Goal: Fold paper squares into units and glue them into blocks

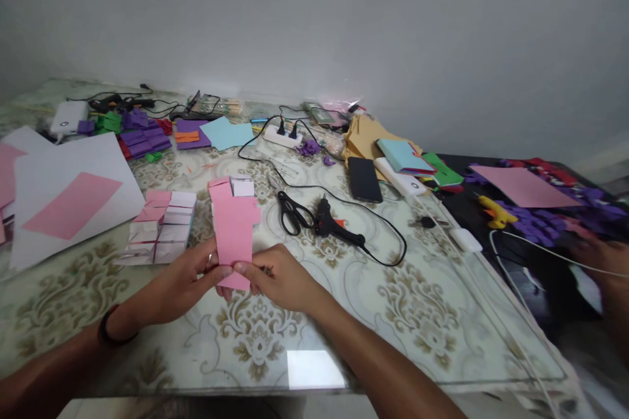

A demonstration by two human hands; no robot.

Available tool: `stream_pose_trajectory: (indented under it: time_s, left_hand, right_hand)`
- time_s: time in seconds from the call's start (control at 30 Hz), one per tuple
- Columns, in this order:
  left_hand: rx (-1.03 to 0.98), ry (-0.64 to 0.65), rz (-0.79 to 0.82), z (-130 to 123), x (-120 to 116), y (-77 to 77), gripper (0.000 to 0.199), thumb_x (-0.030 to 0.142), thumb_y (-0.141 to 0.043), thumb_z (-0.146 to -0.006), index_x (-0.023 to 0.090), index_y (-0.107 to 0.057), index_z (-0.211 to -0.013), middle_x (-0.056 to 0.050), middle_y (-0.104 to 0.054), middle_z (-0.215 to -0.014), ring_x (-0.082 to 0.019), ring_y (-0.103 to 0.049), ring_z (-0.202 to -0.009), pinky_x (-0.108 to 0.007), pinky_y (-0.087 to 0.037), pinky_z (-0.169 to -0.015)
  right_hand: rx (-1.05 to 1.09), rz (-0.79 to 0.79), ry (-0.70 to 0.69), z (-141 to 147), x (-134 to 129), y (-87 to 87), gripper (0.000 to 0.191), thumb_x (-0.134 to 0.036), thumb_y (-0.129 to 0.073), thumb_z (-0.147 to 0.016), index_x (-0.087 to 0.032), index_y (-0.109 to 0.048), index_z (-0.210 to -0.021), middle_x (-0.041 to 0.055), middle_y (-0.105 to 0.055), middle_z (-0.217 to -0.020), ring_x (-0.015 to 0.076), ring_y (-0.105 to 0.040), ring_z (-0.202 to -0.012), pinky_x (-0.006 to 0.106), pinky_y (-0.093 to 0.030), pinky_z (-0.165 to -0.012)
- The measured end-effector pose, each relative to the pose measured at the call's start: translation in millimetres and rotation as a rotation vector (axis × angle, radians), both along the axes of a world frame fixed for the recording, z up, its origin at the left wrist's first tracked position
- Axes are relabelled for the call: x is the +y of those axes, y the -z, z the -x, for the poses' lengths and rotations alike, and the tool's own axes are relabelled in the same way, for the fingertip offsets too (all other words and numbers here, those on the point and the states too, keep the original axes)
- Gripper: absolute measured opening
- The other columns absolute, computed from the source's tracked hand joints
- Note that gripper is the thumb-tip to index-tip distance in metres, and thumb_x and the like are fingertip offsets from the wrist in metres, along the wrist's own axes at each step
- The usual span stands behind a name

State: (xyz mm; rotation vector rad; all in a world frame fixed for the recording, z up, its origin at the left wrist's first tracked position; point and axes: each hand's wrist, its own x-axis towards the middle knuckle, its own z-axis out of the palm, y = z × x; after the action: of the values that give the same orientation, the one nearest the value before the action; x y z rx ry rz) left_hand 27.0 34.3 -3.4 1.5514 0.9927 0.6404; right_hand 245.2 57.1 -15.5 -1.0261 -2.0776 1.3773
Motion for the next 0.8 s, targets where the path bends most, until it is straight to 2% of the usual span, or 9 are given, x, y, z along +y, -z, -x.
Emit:
stream_pose_trajectory:
  time_s: [0.27, 0.43, 0.6, 0.8]
  left_hand:
    - [0.107, 0.048, -0.065, 1.0, 2.2, 2.4, 0.029, 0.039, -0.045, -0.104, 0.018, -0.061, -0.091, -0.001, -0.069, -0.083, -0.018, -0.071, -0.072, -0.026, -0.054, -0.065]
    - [0.139, 0.049, -0.106, 1.7, 2.4, 2.7, 0.033, 0.04, -0.041, -0.106, 0.019, -0.061, -0.091, 0.0, -0.064, -0.08, -0.016, -0.065, -0.072, -0.025, -0.05, -0.063]
    - [0.232, 0.037, -0.267, 2.3, 3.1, 4.9, 0.037, 0.04, -0.041, -0.107, 0.019, -0.053, -0.078, 0.004, -0.049, -0.068, -0.012, -0.047, -0.063, -0.025, -0.036, -0.059]
    - [0.224, 0.056, -0.269, 3.0, 1.8, 3.7, 0.036, 0.038, -0.04, -0.107, 0.019, -0.049, -0.078, 0.005, -0.043, -0.066, -0.012, -0.04, -0.061, -0.026, -0.031, -0.057]
  right_hand:
    - [0.047, -0.094, -0.004, 0.4, -0.7, -2.7, 0.065, -0.06, -0.048, -0.102, -0.013, -0.066, -0.061, 0.0022, -0.063, -0.054, 0.0085, -0.053, -0.049, 0.019, -0.035, -0.05]
    - [0.045, -0.122, -0.001, 0.9, -0.2, -2.4, 0.065, -0.059, -0.047, -0.103, -0.013, -0.063, -0.06, 0.0022, -0.064, -0.055, 0.0087, -0.054, -0.05, 0.019, -0.037, -0.052]
    - [0.02, -0.113, 0.068, 0.8, -0.1, 0.7, 0.062, -0.054, -0.049, -0.103, -0.014, -0.06, -0.057, 0.0013, -0.06, -0.052, 0.0084, -0.05, -0.047, 0.02, -0.032, -0.049]
    - [0.04, -0.114, 0.091, 0.6, -0.6, -1.1, 0.061, -0.05, -0.048, -0.104, -0.015, -0.057, -0.056, -0.0006, -0.056, -0.051, 0.0078, -0.048, -0.048, 0.02, -0.034, -0.05]
